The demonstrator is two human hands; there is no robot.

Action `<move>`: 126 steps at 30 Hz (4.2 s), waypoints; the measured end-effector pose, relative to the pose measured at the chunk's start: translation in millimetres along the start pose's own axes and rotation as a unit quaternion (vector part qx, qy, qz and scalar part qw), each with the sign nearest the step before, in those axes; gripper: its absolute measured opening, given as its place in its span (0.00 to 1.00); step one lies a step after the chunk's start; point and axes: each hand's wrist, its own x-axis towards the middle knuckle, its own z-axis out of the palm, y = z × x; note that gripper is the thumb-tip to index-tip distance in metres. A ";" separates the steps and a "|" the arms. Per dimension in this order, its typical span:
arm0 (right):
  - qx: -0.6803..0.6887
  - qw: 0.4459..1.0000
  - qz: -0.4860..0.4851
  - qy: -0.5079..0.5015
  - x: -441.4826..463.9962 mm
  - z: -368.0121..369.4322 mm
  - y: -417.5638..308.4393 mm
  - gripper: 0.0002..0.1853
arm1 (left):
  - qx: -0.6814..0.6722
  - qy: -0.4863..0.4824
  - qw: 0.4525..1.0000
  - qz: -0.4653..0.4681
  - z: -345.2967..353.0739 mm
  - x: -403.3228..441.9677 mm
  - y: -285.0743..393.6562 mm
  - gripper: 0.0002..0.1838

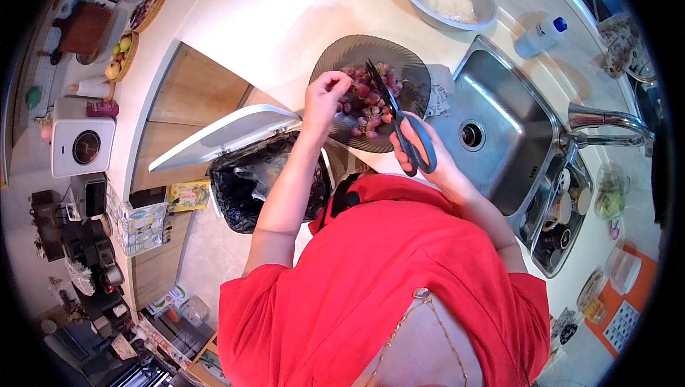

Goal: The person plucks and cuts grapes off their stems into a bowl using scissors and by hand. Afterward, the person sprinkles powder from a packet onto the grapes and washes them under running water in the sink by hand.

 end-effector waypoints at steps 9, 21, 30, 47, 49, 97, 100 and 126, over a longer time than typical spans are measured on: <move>-0.008 0.996 -0.010 -0.084 -17.4 -13.4 -13.4 0.25 | -0.179 -0.146 0.969 -0.089 -32.1 13.9 12.0 0.05; -0.008 0.997 -0.006 -0.073 -13.3 -18.1 -19.7 0.26 | -0.057 -0.176 0.973 -0.138 -35.3 34.7 10.7 0.06; -0.058 0.997 -0.059 0.008 -15.4 -35.5 -29.1 0.21 | 0.519 -0.045 0.803 0.289 2.1 27.7 -2.7 0.15; -0.066 0.996 -0.049 0.017 -6.6 -36.8 -34.6 0.22 | 0.563 -0.188 0.794 0.132 18.8 -27.6 -9.8 0.24; -0.065 0.997 -0.046 0.017 -4.9 -32.8 -34.7 0.22 | 0.578 -0.157 0.791 0.123 18.4 -27.1 -21.9 0.19; -0.069 0.994 0.066 -0.061 -9.2 -18.8 -9.4 0.19 | 0.165 -0.110 0.973 0.114 15.1 -2.1 34.4 0.43; -0.084 0.992 0.085 -0.038 -16.2 -13.9 -21.1 0.19 | 0.287 -0.128 0.930 0.190 14.7 -4.0 46.6 0.48; -0.059 0.998 0.005 0.017 -13.3 -13.9 -15.9 0.16 | 0.375 -0.102 0.909 0.153 25.8 -11.4 39.1 0.47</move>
